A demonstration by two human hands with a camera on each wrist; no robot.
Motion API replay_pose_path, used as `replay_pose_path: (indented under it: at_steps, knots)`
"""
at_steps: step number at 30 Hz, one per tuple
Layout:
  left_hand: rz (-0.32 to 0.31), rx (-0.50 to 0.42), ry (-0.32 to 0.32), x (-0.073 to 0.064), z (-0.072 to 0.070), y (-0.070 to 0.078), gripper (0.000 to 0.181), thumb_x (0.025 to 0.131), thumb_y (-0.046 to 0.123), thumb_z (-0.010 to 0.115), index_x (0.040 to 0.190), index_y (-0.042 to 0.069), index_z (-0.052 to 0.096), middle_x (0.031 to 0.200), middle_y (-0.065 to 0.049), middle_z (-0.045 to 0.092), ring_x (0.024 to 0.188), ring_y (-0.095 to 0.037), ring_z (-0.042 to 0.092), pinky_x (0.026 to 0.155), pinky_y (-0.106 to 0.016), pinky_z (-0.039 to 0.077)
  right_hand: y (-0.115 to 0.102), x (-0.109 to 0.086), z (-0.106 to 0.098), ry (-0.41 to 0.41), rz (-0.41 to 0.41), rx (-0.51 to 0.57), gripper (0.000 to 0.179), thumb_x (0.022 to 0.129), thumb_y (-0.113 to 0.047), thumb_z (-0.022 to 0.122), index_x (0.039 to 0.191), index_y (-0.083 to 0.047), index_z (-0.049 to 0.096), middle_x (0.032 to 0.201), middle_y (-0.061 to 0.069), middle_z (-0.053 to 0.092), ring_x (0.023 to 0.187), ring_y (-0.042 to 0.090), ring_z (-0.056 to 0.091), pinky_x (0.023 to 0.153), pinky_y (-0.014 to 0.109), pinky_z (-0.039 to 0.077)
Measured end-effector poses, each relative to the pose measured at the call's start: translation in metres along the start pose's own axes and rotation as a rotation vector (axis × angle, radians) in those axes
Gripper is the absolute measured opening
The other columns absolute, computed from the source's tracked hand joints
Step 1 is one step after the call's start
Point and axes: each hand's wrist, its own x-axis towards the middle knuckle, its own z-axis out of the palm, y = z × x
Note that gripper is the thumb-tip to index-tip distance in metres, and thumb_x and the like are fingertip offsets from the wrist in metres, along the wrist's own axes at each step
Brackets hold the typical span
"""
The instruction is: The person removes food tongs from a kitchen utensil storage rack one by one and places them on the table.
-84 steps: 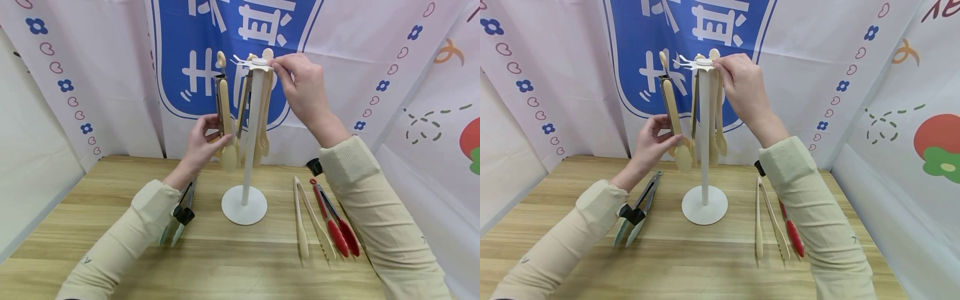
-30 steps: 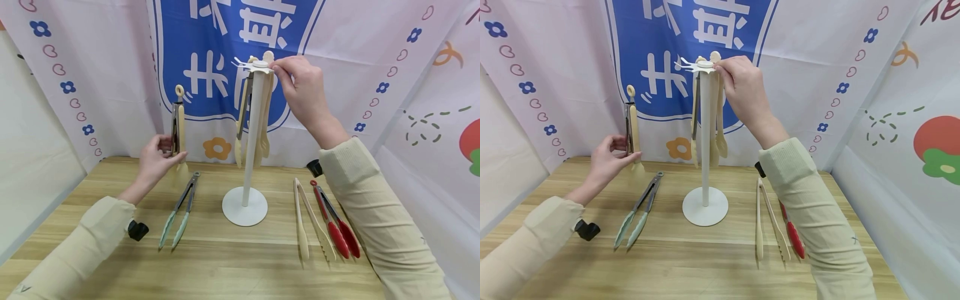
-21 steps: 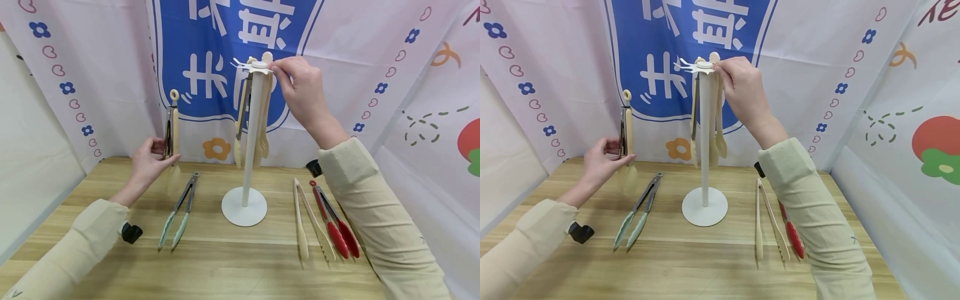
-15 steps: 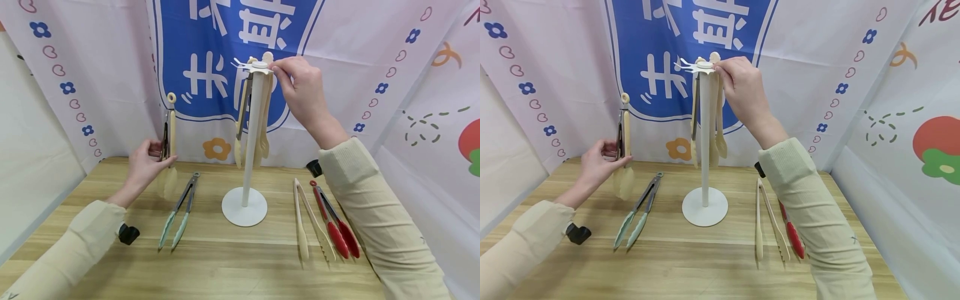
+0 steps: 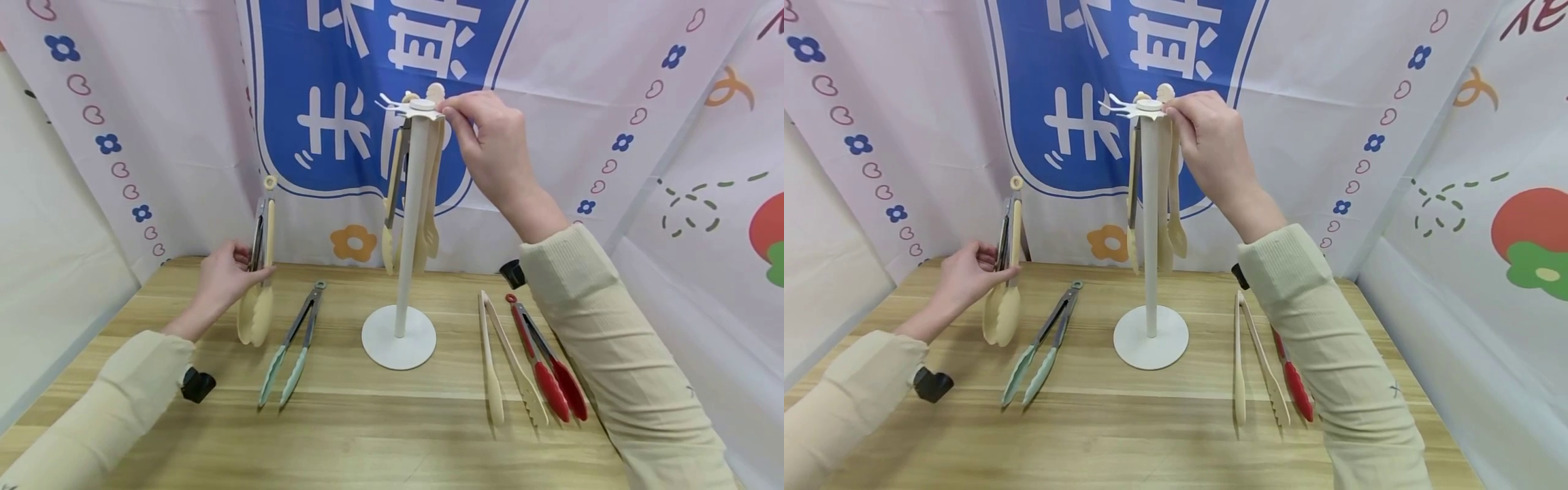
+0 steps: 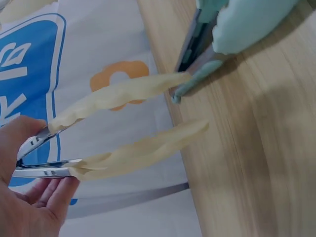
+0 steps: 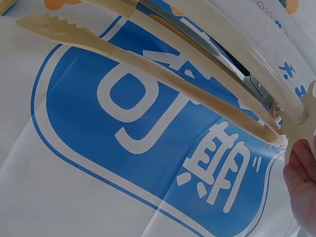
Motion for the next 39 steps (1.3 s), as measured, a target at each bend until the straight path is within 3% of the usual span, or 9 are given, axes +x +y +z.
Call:
replay_pose_path:
  at_steps: [7, 14, 21, 25, 39]
  knots:
    - [-0.034, 0.063, -0.079, -0.001, -0.001, -0.011, 0.050, 0.076, 0.030, 0.071, 0.101, -0.007, 0.047, 0.096, -0.027, 0.056, 0.084, -0.036, 0.055, 0.062, -0.036, 0.047, -0.002, 0.000, -0.001, -0.008, 0.010, 0.001, 0.025, 0.094, -0.016, 0.050, 0.098, 0.001, 0.068, 0.095, 0.011, 0.067, 0.091, 0.020, 0.058, 0.081, 0.029, 0.046]
    - [-0.036, 0.117, -0.171, -0.001, 0.001, -0.021, 0.055, 0.077, 0.035, 0.070, 0.102, -0.008, 0.045, 0.097, -0.027, 0.056, 0.083, -0.034, 0.056, 0.062, -0.035, 0.046, -0.004, 0.001, -0.003, -0.021, 0.030, 0.000, 0.026, 0.094, -0.018, 0.049, 0.099, 0.000, 0.068, 0.096, 0.010, 0.067, 0.092, 0.019, 0.058, 0.083, 0.029, 0.045]
    - [-0.042, 0.142, -0.261, -0.004, 0.004, -0.026, 0.053, 0.077, 0.034, 0.070, 0.099, -0.010, 0.050, 0.090, -0.024, 0.058, 0.070, -0.026, 0.054, 0.054, -0.029, 0.043, -0.004, 0.001, -0.003, -0.029, 0.039, 0.001, 0.026, 0.094, -0.018, 0.049, 0.099, -0.001, 0.068, 0.097, 0.010, 0.067, 0.094, 0.019, 0.058, 0.084, 0.029, 0.045]
    - [-0.061, 0.131, -0.298, -0.006, 0.006, -0.028, 0.056, 0.077, 0.033, 0.070, 0.101, -0.012, 0.047, 0.088, -0.023, 0.057, 0.068, -0.024, 0.053, 0.053, -0.029, 0.044, -0.004, 0.001, -0.004, -0.042, 0.057, 0.002, 0.026, 0.094, -0.019, 0.049, 0.100, -0.002, 0.068, 0.098, 0.009, 0.067, 0.096, 0.019, 0.058, 0.086, 0.028, 0.044]
    - [-0.103, 0.149, -0.380, -0.010, 0.014, -0.035, 0.040, 0.077, 0.029, 0.070, 0.086, -0.005, 0.052, 0.070, -0.010, 0.054, 0.059, -0.017, 0.047, 0.050, -0.028, 0.041, -0.004, 0.001, -0.003, -0.029, 0.037, 0.000, 0.026, 0.094, -0.019, 0.050, 0.099, -0.001, 0.068, 0.096, 0.010, 0.068, 0.094, 0.019, 0.058, 0.086, 0.028, 0.044]
